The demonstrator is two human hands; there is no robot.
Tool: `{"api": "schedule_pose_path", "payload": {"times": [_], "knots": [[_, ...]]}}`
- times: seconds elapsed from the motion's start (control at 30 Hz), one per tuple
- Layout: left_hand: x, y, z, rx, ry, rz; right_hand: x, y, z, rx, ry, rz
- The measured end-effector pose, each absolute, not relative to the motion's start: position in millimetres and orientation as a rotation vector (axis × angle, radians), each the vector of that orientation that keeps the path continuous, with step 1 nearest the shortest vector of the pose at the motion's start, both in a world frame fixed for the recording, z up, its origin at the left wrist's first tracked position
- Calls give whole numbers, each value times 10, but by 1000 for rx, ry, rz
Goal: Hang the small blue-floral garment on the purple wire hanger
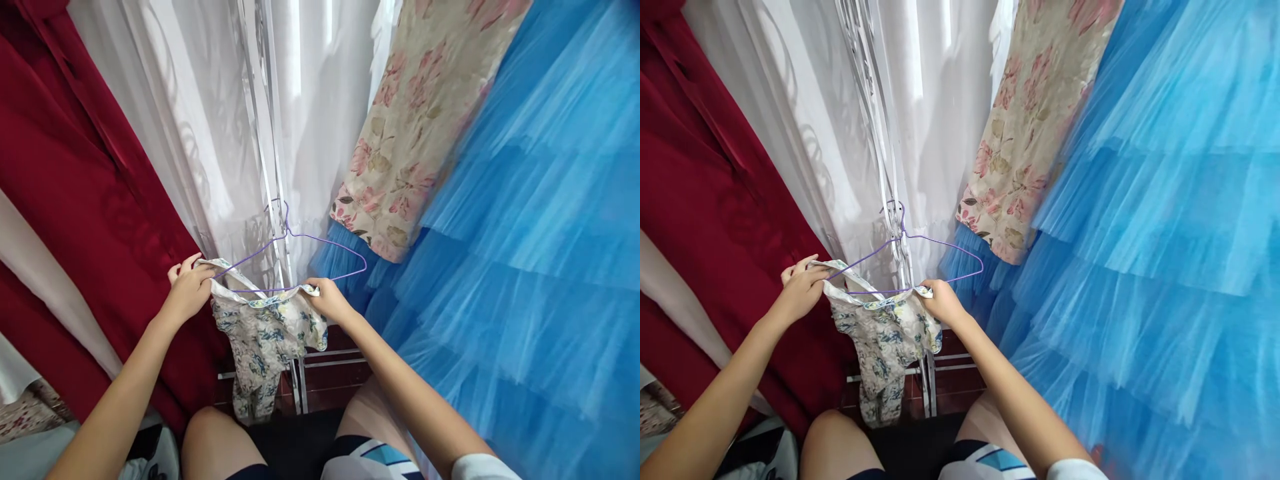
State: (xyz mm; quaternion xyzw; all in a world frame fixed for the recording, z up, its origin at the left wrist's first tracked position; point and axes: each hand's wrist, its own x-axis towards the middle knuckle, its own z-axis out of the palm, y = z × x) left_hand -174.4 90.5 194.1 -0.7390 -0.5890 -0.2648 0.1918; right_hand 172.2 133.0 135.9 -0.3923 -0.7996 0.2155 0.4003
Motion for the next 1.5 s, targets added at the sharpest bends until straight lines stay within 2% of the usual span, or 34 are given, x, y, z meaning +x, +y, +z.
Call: {"api": "schedule_pose_path", "payload": {"times": [0.13,0.4,0.63,0.87,1.07,1.27,1.5], "knots": [[-1881,770,2007,-2217,-1637,-712,1666,1336,1349,-1031,-1994,520],[-1451,383,2208,-2244,-1561,-1064,1545,1266,1276,-1032,-1971,551],[-1022,809,2097,-2216,-1554,-1224,1687,1049,1319,-954,-1933,572],[-1116,976,2001,-2185,-1505,-1312,2339,1107,1544,-1155,-1557,304],[-1092,929,2009,-2145,-1409,-1398,2564,1474,1854,-1301,-1853,359],[-1118,925,1987,-2131,-1343,-1392,2606,1647,1815,-1336,-1691,307],[-1209,940,1953,-1954,-1489,-1529,2683,1833,1796,-1271,-1989,489]]}}
